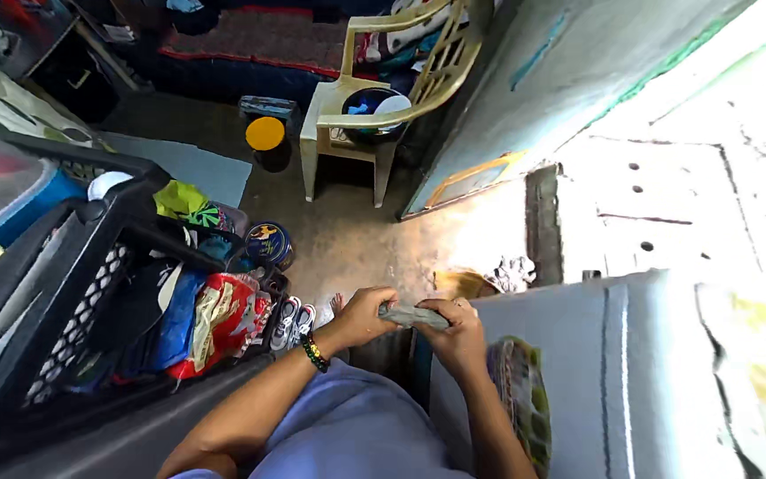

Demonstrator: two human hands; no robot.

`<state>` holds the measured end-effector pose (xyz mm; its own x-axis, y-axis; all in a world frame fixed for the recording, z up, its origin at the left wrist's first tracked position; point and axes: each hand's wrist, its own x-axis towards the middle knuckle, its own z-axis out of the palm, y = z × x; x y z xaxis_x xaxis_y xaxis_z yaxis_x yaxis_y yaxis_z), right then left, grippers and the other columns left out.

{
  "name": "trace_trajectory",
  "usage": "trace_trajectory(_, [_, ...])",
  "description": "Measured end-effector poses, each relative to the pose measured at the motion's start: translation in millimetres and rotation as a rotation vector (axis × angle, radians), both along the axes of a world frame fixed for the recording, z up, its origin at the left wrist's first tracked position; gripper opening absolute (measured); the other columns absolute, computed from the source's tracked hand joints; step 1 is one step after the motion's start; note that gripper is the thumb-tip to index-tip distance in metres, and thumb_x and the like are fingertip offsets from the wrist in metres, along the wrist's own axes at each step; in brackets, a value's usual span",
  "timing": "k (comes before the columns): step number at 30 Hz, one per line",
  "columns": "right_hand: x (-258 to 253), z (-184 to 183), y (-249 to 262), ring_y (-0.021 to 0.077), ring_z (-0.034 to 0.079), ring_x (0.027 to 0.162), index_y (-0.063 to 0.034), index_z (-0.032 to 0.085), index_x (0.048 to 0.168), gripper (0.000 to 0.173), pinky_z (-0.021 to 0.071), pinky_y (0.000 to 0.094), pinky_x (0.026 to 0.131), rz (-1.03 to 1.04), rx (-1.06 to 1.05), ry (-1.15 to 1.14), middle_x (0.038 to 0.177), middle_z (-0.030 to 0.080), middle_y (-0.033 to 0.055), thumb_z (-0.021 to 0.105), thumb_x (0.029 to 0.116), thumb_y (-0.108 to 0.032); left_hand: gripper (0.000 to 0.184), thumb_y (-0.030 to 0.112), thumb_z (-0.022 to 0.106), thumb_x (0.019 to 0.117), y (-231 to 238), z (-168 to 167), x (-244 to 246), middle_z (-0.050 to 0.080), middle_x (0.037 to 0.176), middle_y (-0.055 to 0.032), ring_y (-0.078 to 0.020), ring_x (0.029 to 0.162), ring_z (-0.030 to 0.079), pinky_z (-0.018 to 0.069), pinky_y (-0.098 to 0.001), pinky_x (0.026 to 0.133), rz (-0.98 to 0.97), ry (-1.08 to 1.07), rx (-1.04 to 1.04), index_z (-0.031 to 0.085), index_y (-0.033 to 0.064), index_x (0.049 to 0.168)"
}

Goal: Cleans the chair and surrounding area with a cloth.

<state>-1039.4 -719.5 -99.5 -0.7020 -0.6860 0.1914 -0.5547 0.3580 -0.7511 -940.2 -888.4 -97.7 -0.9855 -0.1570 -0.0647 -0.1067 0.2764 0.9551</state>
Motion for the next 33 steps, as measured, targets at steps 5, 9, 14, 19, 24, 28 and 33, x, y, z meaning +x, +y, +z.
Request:
trace_trajectory(5, [-84.5, -3.0, -82.3, 0.0355, 0.060, 0.082, 0.0090, 0.068, 0.101, 0.037, 0.0465, 0.0556, 0.079, -0.006, 0.113, -0.086, 0.083, 0.064, 0.0203, 0.080, 0.0761, -0.014, 0.028, 0.012, 0.070, 0.0941, -105.7, 18.2, -72.3, 0.066, 0.108, -0.0247, -0.0369, 0.103, 0.064, 0.0494, -0.0542, 0.090, -0.030, -0.192, -0.183, 0.064, -0.0075, 0.113])
trace_trajectory(9, [-135.7, -2.1, -164.2, 0.0462, 0.061, 0.106, 0.0073, 0.073, 0.100, 0.021, 0.0449, 0.0613, 0.095, 0.053, 0.089, -0.100, 0.105, 0.068, 0.0281, 0.072, 0.0854, -0.007, 0.025, 0.016, 0.070, 0.0951, -189.0, 28.2, -117.9, 0.062, 0.110, -0.0215, -0.0326, 0.101, 0.060, 0.0470, -0.0503, 0.090, 0.003, -0.244, -0.191, 0.066, -0.0072, 0.103])
trace_trajectory(14, [-168.4, -10.5, -273.7, 0.0322, 0.042, 0.142, 0.0034, 0.032, 0.155, 0.072, 0.0472, 0.0470, 0.106, -0.022, -0.049, -0.738, 0.160, 0.031, 0.0258, 0.060, 0.0970, -0.029, 0.021, 0.012, 0.067, 0.0959, -267.1, 27.5, -168.0, 0.059, 0.121, -0.0220, -0.0296, 0.113, 0.058, 0.0482, -0.0446, 0.098, 0.207, -0.125, -0.069, 0.069, -0.0087, 0.096])
trace_trajectory(19, [-208.3, -18.9, -398.8, 0.0093, 0.065, 0.098, -0.0029, 0.021, 0.154, 0.057, 0.0568, 0.0298, 0.084, 0.034, -0.258, -1.326, 0.116, 0.061, 0.0067, 0.040, 0.1066, -0.029, 0.032, 0.001, 0.059, 0.0945, -325.0, 11.2, -215.8, 0.064, 0.121, -0.0160, -0.0121, 0.109, 0.062, 0.0502, -0.0293, 0.099, 0.366, -0.091, 0.401, 0.060, -0.0104, 0.125])
trace_trajectory(24, [-262.7, -23.7, -507.5, 0.0100, 0.068, 0.088, -0.0027, 0.050, 0.130, 0.027, 0.0585, 0.0299, 0.081, -0.014, -0.305, -1.505, 0.099, 0.068, 0.0042, 0.038, 0.1101, -0.017, 0.027, -0.001, 0.049, 0.0931, -419.9, 3.1, -256.8, 0.062, 0.109, -0.0059, -0.0076, 0.097, 0.062, 0.0542, -0.0287, 0.087, 0.501, -0.140, 0.632, 0.055, -0.0033, 0.119])
trace_trajectory(28, [-297.4, -52.7, -574.9, 0.0104, 0.065, 0.097, -0.0083, 0.045, 0.144, 0.040, 0.0562, 0.0313, 0.085, 0.017, -0.341, -1.510, 0.112, 0.066, 0.0040, 0.031, 0.1117, -0.027, 0.022, 0.005, 0.050, 0.0982, -494.1, -2.5, -276.0, 0.061, 0.115, -0.0078, -0.0058, 0.102, 0.060, 0.0511, -0.0269, 0.092, 0.433, -0.194, 0.423, 0.057, -0.0041, 0.117])
trace_trajectory(33, [-338.2, -64.5, -636.2, 0.0083, 0.061, 0.092, 0.0094, 0.057, 0.126, 0.025, 0.0533, 0.0251, 0.084, -0.135, -0.102, -1.251, 0.110, 0.064, 0.0108, 0.051, 0.1042, -0.002, 0.018, 0.004, 0.061, 0.0973, -570.2, -28.5, -298.2, 0.067, 0.103, -0.0102, -0.0066, 0.094, 0.064, 0.0536, -0.0263, 0.088, 0.621, -0.182, 0.184, 0.061, -0.0074, 0.111])
